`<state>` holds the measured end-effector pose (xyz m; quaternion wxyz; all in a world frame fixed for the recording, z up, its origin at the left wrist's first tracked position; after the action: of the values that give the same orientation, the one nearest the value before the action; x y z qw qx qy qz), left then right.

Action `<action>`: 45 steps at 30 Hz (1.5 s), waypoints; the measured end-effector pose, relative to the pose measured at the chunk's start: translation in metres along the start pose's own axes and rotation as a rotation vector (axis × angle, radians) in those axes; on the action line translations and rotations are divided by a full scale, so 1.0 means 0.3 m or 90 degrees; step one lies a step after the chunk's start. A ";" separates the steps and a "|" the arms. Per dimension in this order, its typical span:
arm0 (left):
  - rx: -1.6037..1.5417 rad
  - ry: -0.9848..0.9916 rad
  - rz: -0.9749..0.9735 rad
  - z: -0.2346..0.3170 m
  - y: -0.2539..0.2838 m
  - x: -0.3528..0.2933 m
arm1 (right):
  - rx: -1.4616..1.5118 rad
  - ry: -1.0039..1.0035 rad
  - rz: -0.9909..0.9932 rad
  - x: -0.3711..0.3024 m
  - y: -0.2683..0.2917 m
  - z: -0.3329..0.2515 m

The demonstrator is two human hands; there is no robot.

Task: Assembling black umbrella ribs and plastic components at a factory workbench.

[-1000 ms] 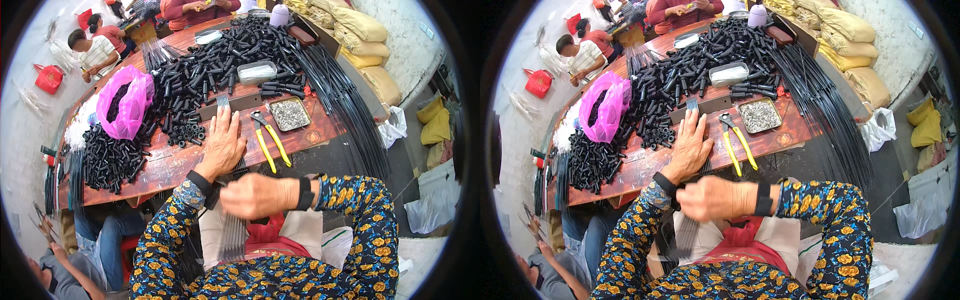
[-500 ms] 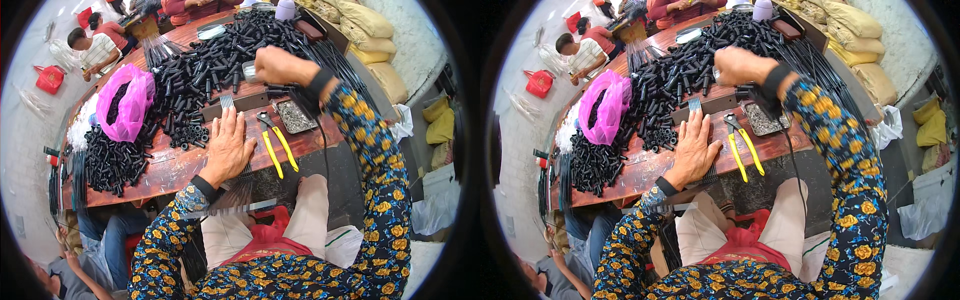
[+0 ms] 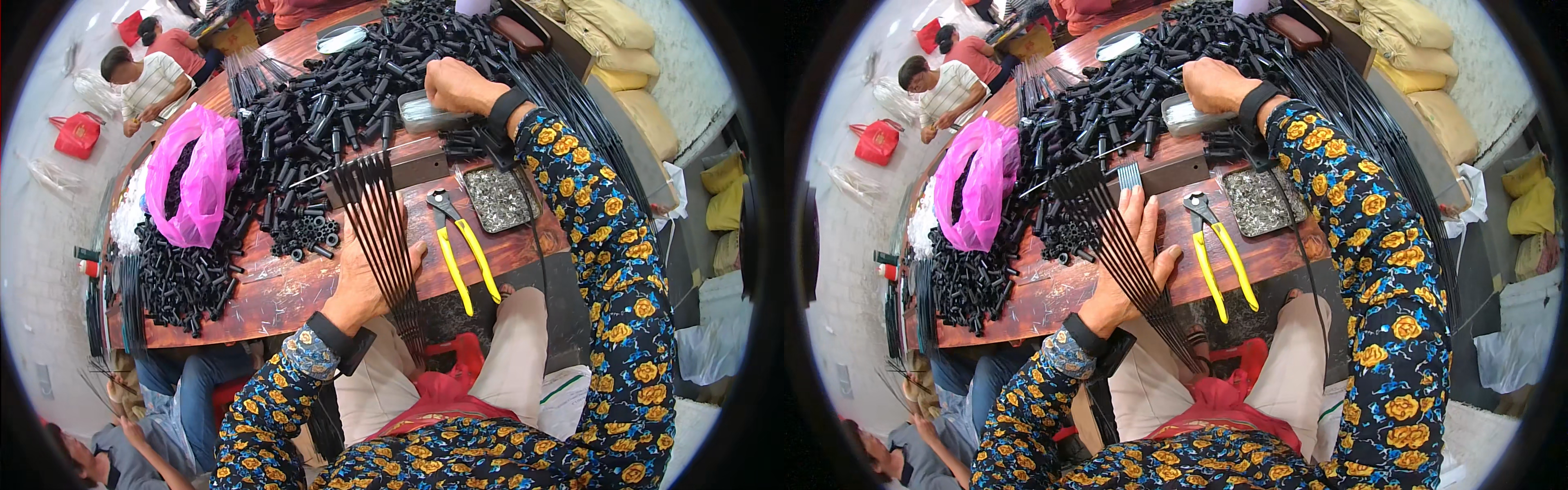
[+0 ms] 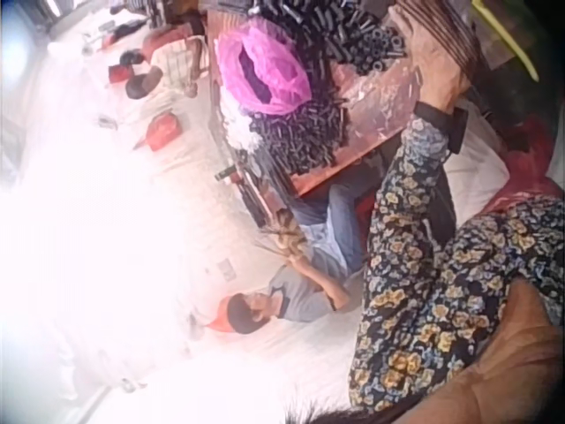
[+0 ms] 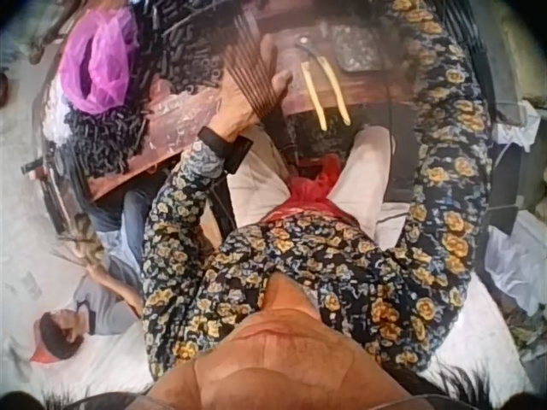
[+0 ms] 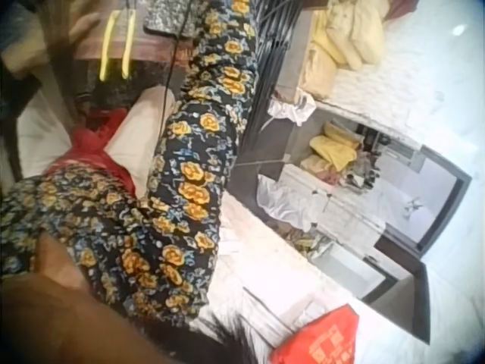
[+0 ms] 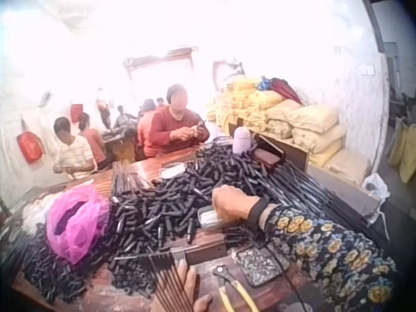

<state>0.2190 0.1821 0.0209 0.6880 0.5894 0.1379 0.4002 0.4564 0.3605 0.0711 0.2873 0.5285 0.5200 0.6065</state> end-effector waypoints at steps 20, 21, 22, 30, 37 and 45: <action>-0.007 0.017 0.002 0.010 -0.007 0.016 | 0.185 0.144 -0.140 -0.208 0.017 -0.219; -0.005 0.019 -0.001 0.007 -0.008 0.014 | 0.189 0.145 -0.140 -0.205 0.016 -0.223; -0.002 0.019 0.000 0.006 -0.009 0.013 | 0.191 0.141 -0.155 -0.200 0.015 -0.227; 0.000 0.022 0.005 -0.006 -0.015 0.006 | 0.181 0.152 -0.158 -0.191 0.017 -0.249; 0.001 0.014 0.019 -0.007 -0.015 0.006 | 0.162 0.157 -0.120 -0.173 0.036 -0.224; 0.019 -0.006 0.036 -0.013 -0.024 0.006 | 0.312 0.178 -0.157 -0.130 -0.016 -0.173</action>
<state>0.2204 0.1864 0.0137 0.6681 0.6053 0.1241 0.4145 0.4175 0.3099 0.0584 0.1485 0.4261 0.7455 0.4906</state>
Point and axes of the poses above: each hand's wrist, its own x-axis towards the middle knuckle, its own y-axis out of the back of the hand, z = x × y, the point moved 2 cm from there along x, towards the middle knuckle, and after that the axes turned 6 degrees about -x, right-handed, at the moved point
